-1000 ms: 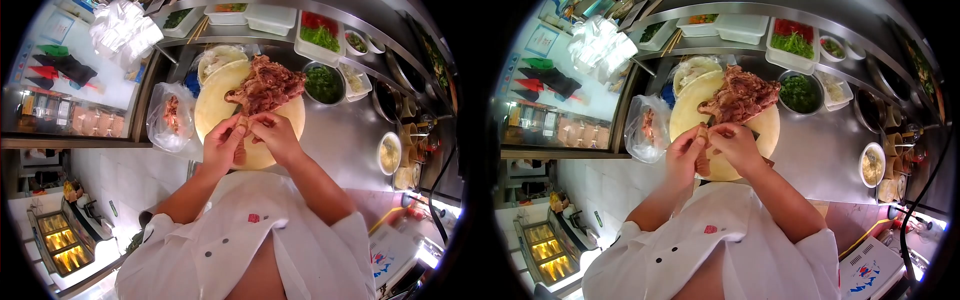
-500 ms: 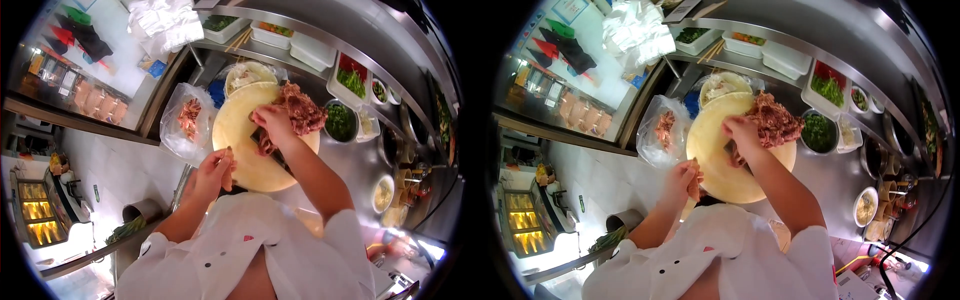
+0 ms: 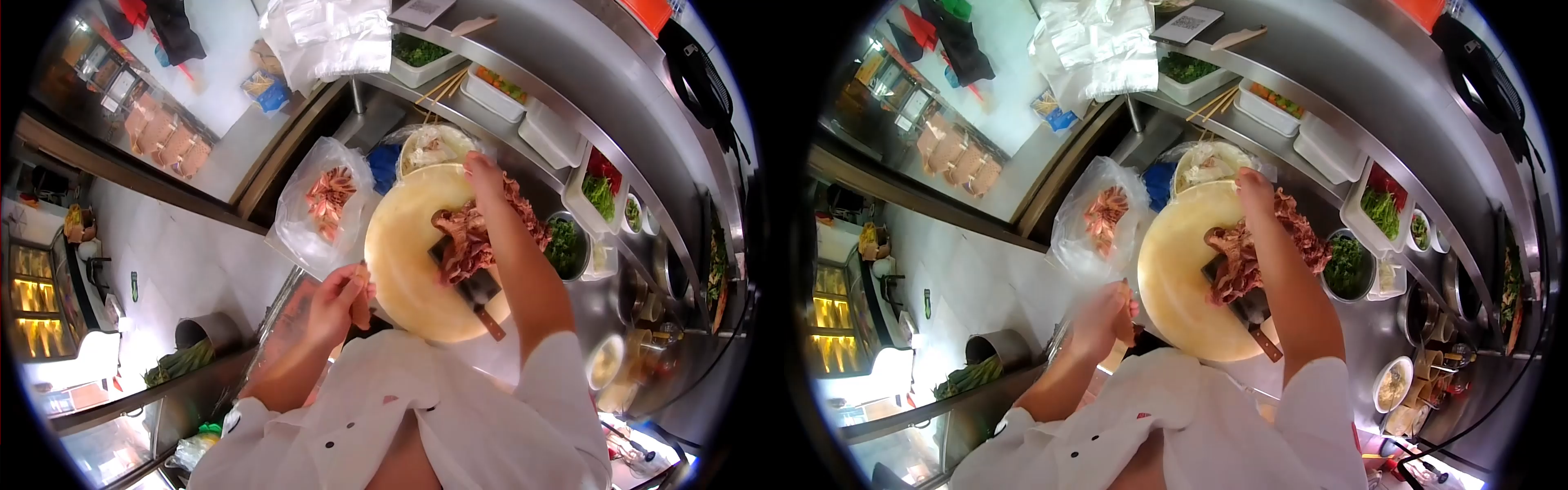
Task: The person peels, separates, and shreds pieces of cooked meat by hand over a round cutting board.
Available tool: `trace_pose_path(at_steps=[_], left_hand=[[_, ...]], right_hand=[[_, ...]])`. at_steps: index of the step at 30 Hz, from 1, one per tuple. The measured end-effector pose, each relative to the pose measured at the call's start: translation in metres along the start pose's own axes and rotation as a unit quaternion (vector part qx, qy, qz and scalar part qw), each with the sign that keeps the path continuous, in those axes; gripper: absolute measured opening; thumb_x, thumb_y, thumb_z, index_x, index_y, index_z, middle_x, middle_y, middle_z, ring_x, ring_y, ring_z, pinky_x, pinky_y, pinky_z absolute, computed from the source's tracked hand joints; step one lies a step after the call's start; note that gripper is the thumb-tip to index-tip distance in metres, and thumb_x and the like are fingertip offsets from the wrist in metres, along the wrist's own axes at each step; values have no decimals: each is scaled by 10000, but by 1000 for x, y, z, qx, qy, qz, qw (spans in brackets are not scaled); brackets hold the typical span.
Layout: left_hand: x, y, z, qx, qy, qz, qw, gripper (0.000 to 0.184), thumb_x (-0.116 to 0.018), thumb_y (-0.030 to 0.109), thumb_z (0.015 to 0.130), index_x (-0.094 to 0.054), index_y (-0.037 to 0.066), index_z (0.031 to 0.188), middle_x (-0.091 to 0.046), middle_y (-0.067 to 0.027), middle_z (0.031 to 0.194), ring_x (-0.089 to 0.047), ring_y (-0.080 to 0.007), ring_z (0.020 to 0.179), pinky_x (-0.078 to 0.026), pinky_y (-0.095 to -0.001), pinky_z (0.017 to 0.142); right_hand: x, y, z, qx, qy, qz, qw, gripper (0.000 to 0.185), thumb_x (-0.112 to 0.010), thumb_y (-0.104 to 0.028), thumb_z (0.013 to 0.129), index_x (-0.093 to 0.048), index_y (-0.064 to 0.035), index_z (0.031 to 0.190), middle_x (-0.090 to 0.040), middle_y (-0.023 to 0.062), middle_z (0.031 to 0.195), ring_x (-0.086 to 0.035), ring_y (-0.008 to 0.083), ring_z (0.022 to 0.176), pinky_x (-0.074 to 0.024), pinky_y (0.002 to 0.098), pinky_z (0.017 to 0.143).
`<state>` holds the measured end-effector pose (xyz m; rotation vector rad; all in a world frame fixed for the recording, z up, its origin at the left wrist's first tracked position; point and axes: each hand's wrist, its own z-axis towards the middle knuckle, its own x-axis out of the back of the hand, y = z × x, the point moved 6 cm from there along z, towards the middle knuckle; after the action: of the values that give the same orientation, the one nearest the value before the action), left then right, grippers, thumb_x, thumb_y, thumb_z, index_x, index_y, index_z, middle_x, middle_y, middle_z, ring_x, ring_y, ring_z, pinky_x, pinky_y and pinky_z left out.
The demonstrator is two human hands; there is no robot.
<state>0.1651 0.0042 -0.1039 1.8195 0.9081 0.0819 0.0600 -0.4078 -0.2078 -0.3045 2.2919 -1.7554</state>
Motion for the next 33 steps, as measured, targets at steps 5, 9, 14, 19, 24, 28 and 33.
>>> trace_pose_path(at_steps=[5, 9, 14, 19, 24, 28, 33], left_hand=[[-43, 3, 13, 20, -61, -62, 996, 280, -566, 95, 1058, -563, -7, 1320, -678, -92, 1030, -656, -134, 900, -541, -288, 779], [-93, 8, 17, -62, -97, -58, 992, 264, -607, 63, 1042, -547, 4, 1292, -682, -104, 1043, -675, -147, 904, -575, -296, 687], [-136, 14, -2, -90, -145, 73, 983, 230, -609, 53, 1042, -529, 18, 1255, -682, -81, 950, -621, -103, 689, -564, -276, 660], [-163, 12, -23, -165, -236, 99, 953, 237, -549, 57, 1070, -498, 53, 1300, -669, -78, 992, -625, -107, 723, -557, -274, 715], [-172, 18, -36, -138, -269, 38, 953, 247, -510, 108, 1095, -481, 64, 1336, -627, -85, 1151, -646, -158, 972, -556, -327, 861], [-174, 14, -34, -120, -268, -48, 955, 307, -540, 129, 1087, -484, 68, 1382, -636, -78, 1181, -638, -166, 1007, -555, -335, 843], [-181, 19, -35, -112, -246, -21, 963, 311, -591, 119, 1064, -550, 66, 1368, -651, -57, 1164, -630, -141, 948, -529, -287, 767]], right_hand=[[-18, -75, -177, -1, -181, -87, 980, 306, -666, -275, 1030, -702, 4, 1153, -657, -12, 856, -593, 73, 729, -483, 229, 664], [-8, -98, -269, 29, -242, -58, 968, 300, -696, -187, 1010, -669, 17, 1228, -668, -2, 900, -617, 74, 761, -512, 230, 668], [24, -122, -309, 93, -178, 9, 980, 205, -720, -87, 976, -700, 34, 1140, -711, 52, 1012, -683, 87, 834, -561, 247, 716], [53, -134, -323, 81, -179, 49, 979, 190, -710, -74, 979, -705, 34, 1135, -719, 44, 979, -693, 93, 830, -566, 246, 721], [63, -154, -333, 127, -188, 54, 972, 183, -711, -62, 975, -717, 23, 1137, -711, 31, 941, -687, 90, 817, -549, 242, 700], [67, -159, -335, 165, -157, 20, 973, 188, -754, -67, 937, -733, 11, 1107, -686, 39, 908, -649, 87, 767, -516, 250, 661], [76, -179, -342, 252, -82, -83, 960, 192, -786, -78, 903, -745, -5, 1075, -662, 61, 894, -608, 111, 716, -479, 256, 627]])
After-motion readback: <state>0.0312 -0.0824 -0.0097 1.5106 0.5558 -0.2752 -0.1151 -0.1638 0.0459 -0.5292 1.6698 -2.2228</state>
